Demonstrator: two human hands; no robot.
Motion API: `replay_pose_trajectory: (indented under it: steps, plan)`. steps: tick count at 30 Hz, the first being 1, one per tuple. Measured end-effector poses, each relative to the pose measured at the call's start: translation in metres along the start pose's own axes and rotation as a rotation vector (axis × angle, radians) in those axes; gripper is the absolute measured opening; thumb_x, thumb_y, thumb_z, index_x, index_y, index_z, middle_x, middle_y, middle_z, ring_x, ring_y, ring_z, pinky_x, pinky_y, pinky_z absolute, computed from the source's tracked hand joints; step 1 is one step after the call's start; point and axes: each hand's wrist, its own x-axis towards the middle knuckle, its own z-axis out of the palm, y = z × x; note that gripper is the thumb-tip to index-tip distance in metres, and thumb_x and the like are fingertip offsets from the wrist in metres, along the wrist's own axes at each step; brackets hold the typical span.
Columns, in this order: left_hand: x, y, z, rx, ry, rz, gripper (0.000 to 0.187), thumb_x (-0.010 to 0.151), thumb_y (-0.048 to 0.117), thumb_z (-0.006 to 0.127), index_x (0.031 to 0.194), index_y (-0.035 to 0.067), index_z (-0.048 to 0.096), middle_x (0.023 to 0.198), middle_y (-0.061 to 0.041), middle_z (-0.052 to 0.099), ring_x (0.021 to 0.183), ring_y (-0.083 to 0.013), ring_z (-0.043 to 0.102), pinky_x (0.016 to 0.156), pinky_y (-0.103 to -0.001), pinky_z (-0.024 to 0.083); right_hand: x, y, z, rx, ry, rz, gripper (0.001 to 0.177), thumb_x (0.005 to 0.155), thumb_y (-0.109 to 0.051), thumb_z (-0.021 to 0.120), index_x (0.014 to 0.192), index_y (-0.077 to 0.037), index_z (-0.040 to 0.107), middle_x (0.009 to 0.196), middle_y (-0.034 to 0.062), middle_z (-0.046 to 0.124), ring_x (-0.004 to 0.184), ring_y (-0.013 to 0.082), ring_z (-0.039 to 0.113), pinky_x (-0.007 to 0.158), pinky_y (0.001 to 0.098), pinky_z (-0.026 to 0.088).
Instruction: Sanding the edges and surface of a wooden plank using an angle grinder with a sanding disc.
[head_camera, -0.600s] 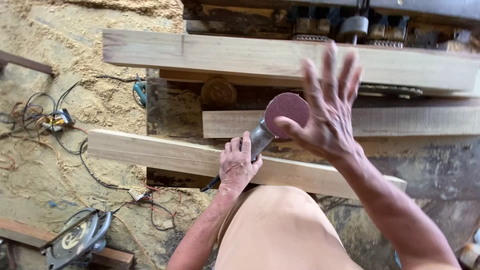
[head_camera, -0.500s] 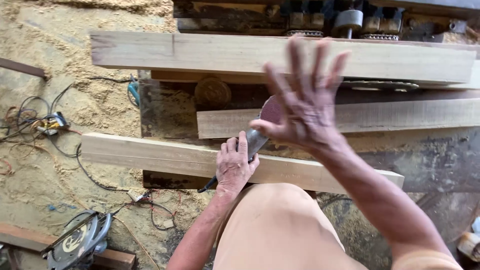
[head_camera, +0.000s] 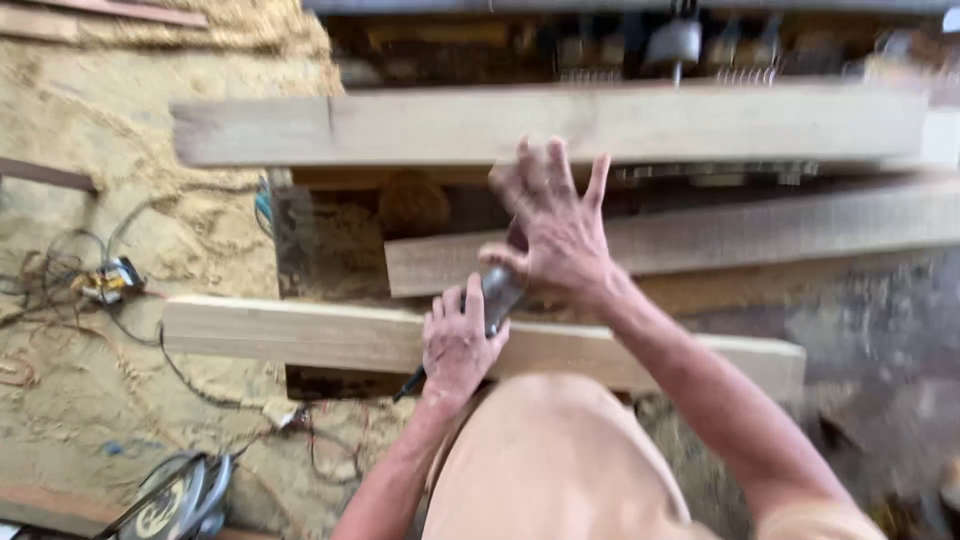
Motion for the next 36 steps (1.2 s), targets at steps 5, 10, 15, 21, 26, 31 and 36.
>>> replay_pose_trajectory:
  steps: [5, 10, 15, 21, 26, 31, 36]
  plan:
    - [-0.007, -0.002, 0.018, 0.034, -0.013, 0.001, 0.093, 0.071, 0.056, 0.087, 0.142, 0.011, 0.049, 0.11, -0.011, 0.058, 0.091, -0.0271, 0.06, 0.07, -0.042, 0.054, -0.008, -0.027, -0.068, -0.091, 0.193, 0.05, 0.11, 0.081, -0.099, 0.009, 0.17, -0.035, 0.004, 0.17, 0.0094, -0.019, 0.157, 0.038, -0.022, 0.12, 0.0745, -0.018]
    - [0.006, -0.002, 0.008, -0.085, 0.07, 0.001, 0.085, 0.07, 0.047, 0.084, 0.14, 0.009, 0.054, 0.102, -0.011, 0.059, 0.088, -0.0307, 0.064, 0.068, -0.044, 0.054, 0.02, -0.007, -0.023, 0.09, 0.33, 0.019, 0.115, 0.08, -0.098, 0.031, 0.162, -0.017, 0.034, 0.167, 0.0284, 0.012, 0.154, 0.0467, 0.002, 0.115, 0.0765, -0.005]
    - [-0.01, -0.005, 0.018, -0.095, 0.019, -0.017, 0.089, 0.065, 0.048, 0.086, 0.14, 0.012, 0.054, 0.102, -0.011, 0.057, 0.09, -0.0314, 0.063, 0.07, -0.045, 0.053, 0.01, -0.04, -0.055, 0.014, 0.335, -0.074, 0.099, 0.095, -0.088, 0.033, 0.169, -0.026, 0.014, 0.17, 0.0162, -0.009, 0.154, 0.0409, -0.014, 0.116, 0.0755, -0.011]
    - [0.001, -0.019, 0.025, -0.205, -0.087, -0.072, 0.083, 0.063, 0.039, 0.084, 0.137, 0.015, 0.055, 0.1, -0.01, 0.057, 0.089, -0.0326, 0.067, 0.072, -0.044, 0.056, -0.011, -0.003, -0.034, 0.557, 0.655, 0.057, 0.074, 0.1, -0.041, 0.075, 0.163, -0.027, 0.037, 0.171, 0.0077, 0.016, 0.157, 0.0381, 0.005, 0.122, 0.0662, 0.0]
    - [-0.024, -0.01, -0.047, -1.02, -0.483, -0.439, 0.07, 0.053, 0.038, 0.085, 0.12, 0.025, 0.067, 0.09, -0.003, 0.065, 0.086, -0.0209, 0.069, 0.07, -0.035, 0.055, -0.13, 0.01, -0.036, 1.218, 0.705, 0.295, 0.057, 0.098, -0.042, 0.065, 0.146, -0.017, 0.046, 0.134, 0.0055, 0.047, 0.123, 0.0246, 0.04, 0.1, 0.0436, 0.031]
    - [-0.05, 0.028, -0.044, -1.873, -0.501, -0.249, 0.051, 0.056, 0.019, 0.078, 0.103, 0.001, 0.067, 0.072, -0.023, 0.07, 0.064, -0.0296, 0.073, 0.053, -0.037, 0.056, -0.203, -0.023, 0.038, 1.398, 0.169, 0.236, 0.054, 0.076, -0.025, 0.085, 0.126, -0.009, 0.072, 0.134, 0.0155, 0.065, 0.138, 0.0343, 0.051, 0.116, 0.0502, 0.036]
    - [-0.048, 0.076, -0.042, -2.012, -0.609, 0.15, 0.063, 0.055, 0.007, 0.085, 0.115, -0.004, 0.069, 0.094, -0.02, 0.072, 0.088, -0.0248, 0.071, 0.08, -0.042, 0.061, -0.215, -0.074, -0.041, 1.482, 0.126, 0.515, 0.034, 0.059, -0.017, 0.1, 0.088, -0.021, 0.084, 0.076, 0.0001, 0.081, 0.075, 0.0088, 0.075, 0.07, 0.0307, 0.06]
